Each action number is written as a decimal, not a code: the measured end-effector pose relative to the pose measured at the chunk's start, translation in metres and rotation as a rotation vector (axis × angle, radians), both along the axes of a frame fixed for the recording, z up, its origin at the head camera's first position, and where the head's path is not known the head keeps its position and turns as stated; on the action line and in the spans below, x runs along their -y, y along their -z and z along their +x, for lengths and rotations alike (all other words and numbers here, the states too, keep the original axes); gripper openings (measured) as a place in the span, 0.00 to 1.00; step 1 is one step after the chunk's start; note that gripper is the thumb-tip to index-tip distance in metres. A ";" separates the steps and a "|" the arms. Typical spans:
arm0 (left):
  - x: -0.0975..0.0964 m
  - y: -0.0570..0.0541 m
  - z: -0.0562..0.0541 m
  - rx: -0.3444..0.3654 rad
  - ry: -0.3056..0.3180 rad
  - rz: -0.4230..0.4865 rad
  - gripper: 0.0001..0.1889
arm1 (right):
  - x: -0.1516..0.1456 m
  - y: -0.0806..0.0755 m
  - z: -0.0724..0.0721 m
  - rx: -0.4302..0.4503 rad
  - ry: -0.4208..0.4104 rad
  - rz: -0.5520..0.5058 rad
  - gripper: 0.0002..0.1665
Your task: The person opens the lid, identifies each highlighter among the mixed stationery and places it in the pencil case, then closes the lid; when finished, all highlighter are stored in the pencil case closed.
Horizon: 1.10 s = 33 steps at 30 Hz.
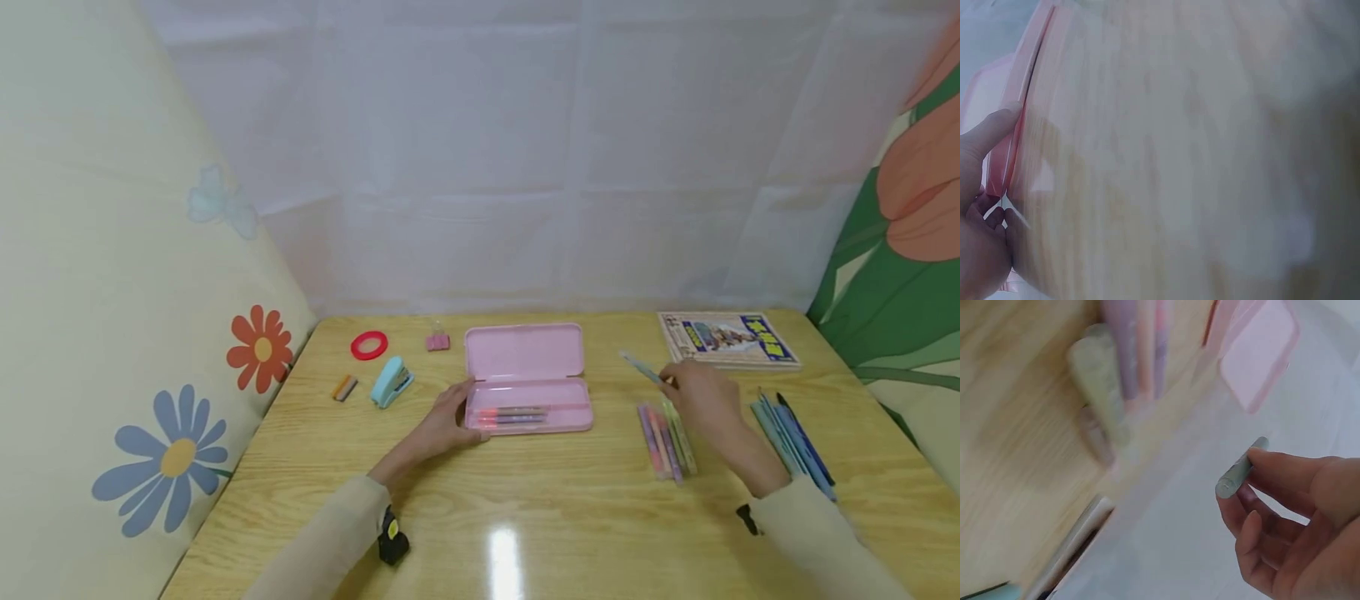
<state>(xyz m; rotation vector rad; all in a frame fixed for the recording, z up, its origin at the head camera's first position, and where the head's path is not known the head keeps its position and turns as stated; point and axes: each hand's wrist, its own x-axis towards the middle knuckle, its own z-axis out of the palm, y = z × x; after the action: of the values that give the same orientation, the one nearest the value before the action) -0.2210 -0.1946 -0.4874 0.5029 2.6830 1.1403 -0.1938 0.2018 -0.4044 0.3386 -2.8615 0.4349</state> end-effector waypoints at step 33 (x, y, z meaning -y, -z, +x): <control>-0.003 -0.003 0.002 0.008 -0.015 0.019 0.51 | 0.145 0.037 -0.049 -0.031 -0.527 0.072 0.03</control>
<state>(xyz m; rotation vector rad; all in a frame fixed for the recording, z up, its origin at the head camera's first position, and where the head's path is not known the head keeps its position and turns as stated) -0.2189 -0.1916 -0.4849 0.4807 2.6760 1.1706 -0.2427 0.0571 -0.4411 1.1114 -2.7331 0.4071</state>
